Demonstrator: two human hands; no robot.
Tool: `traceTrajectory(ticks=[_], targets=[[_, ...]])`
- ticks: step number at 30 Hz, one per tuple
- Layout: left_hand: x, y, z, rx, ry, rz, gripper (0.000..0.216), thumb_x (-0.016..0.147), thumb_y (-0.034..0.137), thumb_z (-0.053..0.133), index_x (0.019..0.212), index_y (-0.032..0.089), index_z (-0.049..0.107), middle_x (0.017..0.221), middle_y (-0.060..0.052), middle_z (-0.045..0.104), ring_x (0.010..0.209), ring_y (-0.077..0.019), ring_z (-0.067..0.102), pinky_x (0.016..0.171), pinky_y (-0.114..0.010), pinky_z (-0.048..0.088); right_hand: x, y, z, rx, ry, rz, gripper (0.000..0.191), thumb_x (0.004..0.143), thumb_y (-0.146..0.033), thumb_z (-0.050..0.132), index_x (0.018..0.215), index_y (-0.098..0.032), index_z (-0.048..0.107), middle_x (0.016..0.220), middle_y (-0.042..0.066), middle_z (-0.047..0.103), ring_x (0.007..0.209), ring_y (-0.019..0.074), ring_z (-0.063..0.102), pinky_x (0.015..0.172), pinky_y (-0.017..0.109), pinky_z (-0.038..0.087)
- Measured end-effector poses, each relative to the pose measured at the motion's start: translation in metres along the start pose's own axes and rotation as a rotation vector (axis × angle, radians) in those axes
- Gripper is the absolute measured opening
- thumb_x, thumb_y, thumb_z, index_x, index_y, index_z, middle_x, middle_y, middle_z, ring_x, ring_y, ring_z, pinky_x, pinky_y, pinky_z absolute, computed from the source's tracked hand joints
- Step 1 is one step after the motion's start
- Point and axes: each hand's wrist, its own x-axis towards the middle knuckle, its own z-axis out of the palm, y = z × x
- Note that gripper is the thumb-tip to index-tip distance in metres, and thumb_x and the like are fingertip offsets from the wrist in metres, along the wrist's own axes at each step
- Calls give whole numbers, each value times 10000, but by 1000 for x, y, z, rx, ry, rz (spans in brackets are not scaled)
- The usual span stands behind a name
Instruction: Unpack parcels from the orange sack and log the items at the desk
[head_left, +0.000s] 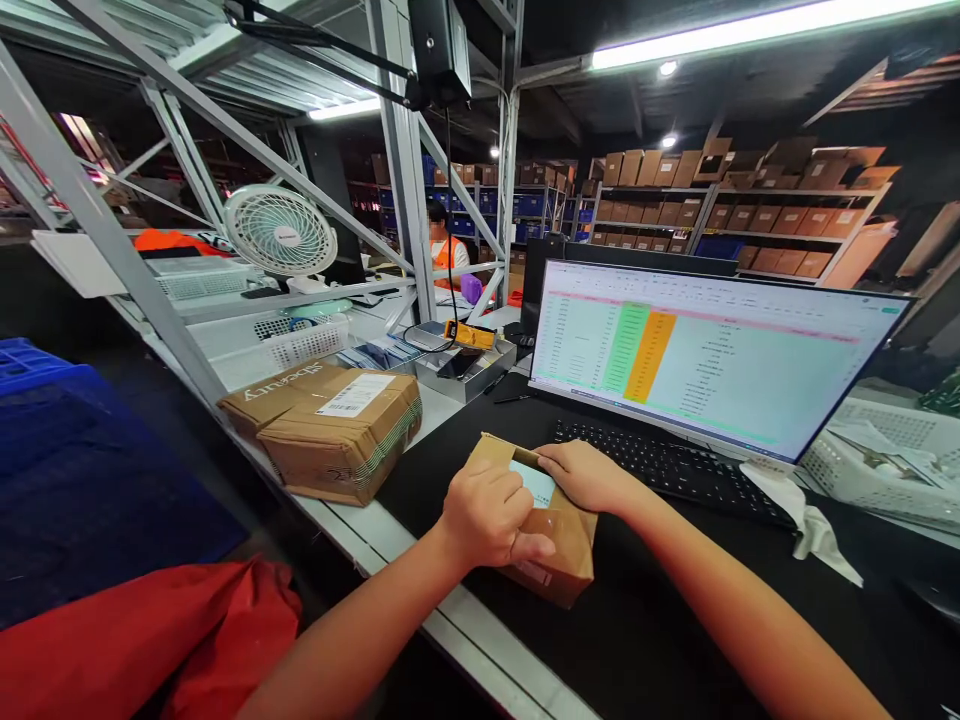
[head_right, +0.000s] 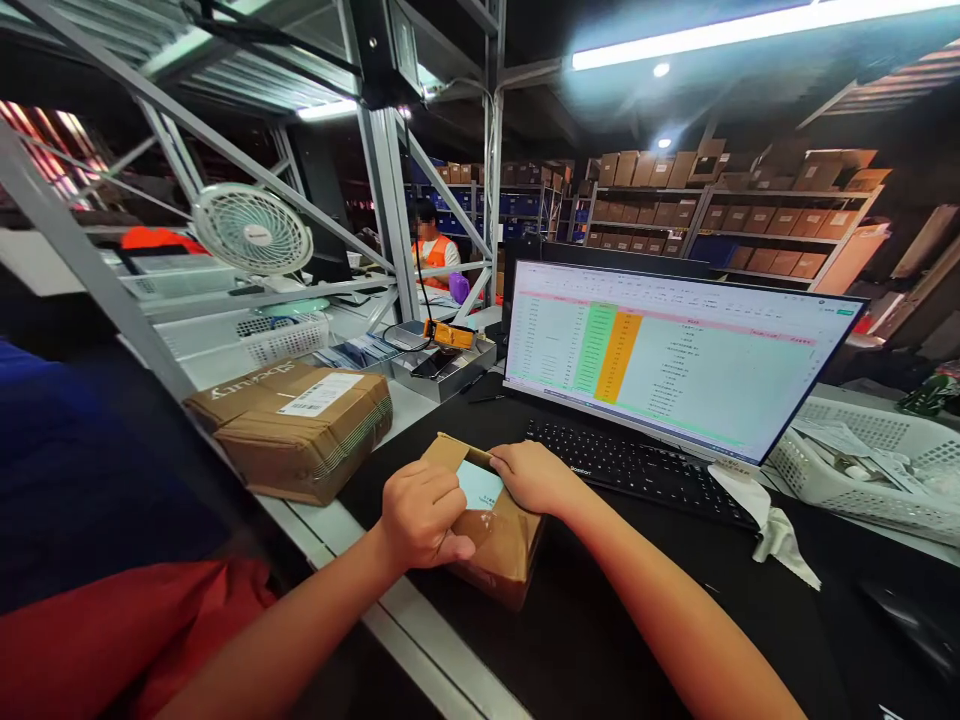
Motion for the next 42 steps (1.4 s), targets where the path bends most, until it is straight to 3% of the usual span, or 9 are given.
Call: traceTrajectory(ticks=[6, 12, 14, 24, 30, 32, 35, 38, 42], targets=[[9, 5, 3, 82, 8, -65, 742, 1038, 543, 103, 497, 212, 487, 505, -33, 476, 513, -164, 426, 565, -361, 257, 8, 8, 7, -13, 2, 79, 396, 1034, -295, 346, 968, -179, 719, 1015, 89, 749, 916, 203, 682, 731, 270, 397], [59, 31, 20, -33, -715, -166, 637, 941, 692, 387, 728, 171, 685, 686, -97, 687, 604, -236, 619, 523, -330, 271, 9, 20, 4, -24, -27, 129, 406, 1042, -356, 364, 964, -195, 729, 983, 69, 755, 906, 191, 687, 694, 255, 393], [61, 36, 25, -26, -682, -125, 673, 939, 716, 368, 682, 175, 675, 641, -93, 678, 568, -233, 611, 508, -332, 256, 7, 20, 2, -32, -26, 134, 419, 1045, -372, 355, 960, -203, 729, 977, 61, 756, 895, 184, 688, 689, 251, 398], [19, 47, 9, 48, 121, 39, 486, 975, 303, 493, 504, 222, 403, 430, 22, 443, 434, -135, 392, 509, -329, 238, 2, 15, 9, -38, 41, 131, 432, 1025, -370, 336, 1064, -189, 726, 1125, 132, 728, 1032, 267, 681, 858, 334, 472], [2, 49, 17, 9, 267, 103, 554, 1045, 541, 307, 661, 212, 534, 537, 0, 566, 535, -142, 528, 592, -288, 377, -3, 20, 9, -14, 74, 146, 433, 1022, -400, 347, 1072, -207, 731, 1094, 123, 738, 1008, 270, 692, 851, 346, 493], [3, 38, 16, -21, 214, 111, 636, 1012, 649, 232, 755, 205, 607, 611, -26, 625, 614, -165, 587, 650, -305, 418, -3, 20, 8, -18, 74, 144, 433, 1025, -390, 341, 1070, -205, 730, 1093, 123, 738, 1005, 266, 693, 844, 341, 493], [14, 7, 6, -113, -127, -92, 836, 950, 737, 41, 874, 191, 669, 803, -94, 701, 791, -214, 646, 745, -349, 462, -3, 19, 7, -28, 59, 139, 423, 1025, -376, 348, 1053, -194, 729, 1078, 130, 740, 995, 268, 695, 831, 338, 488], [23, -28, -5, -213, -443, -377, 825, 970, 672, -36, 665, 205, 571, 661, -59, 618, 645, -179, 571, 636, -312, 440, -3, 20, 6, -29, 46, 133, 418, 1029, -370, 347, 1043, -197, 727, 1067, 128, 741, 982, 262, 696, 813, 328, 482], [13, -42, -6, -218, -415, -412, 724, 968, 703, 39, 522, 229, 357, 515, -7, 446, 513, -148, 425, 529, -299, 342, -3, 19, 4, -15, 40, 122, 421, 1032, -369, 341, 1009, -205, 728, 1061, 120, 740, 983, 266, 693, 810, 336, 474]])
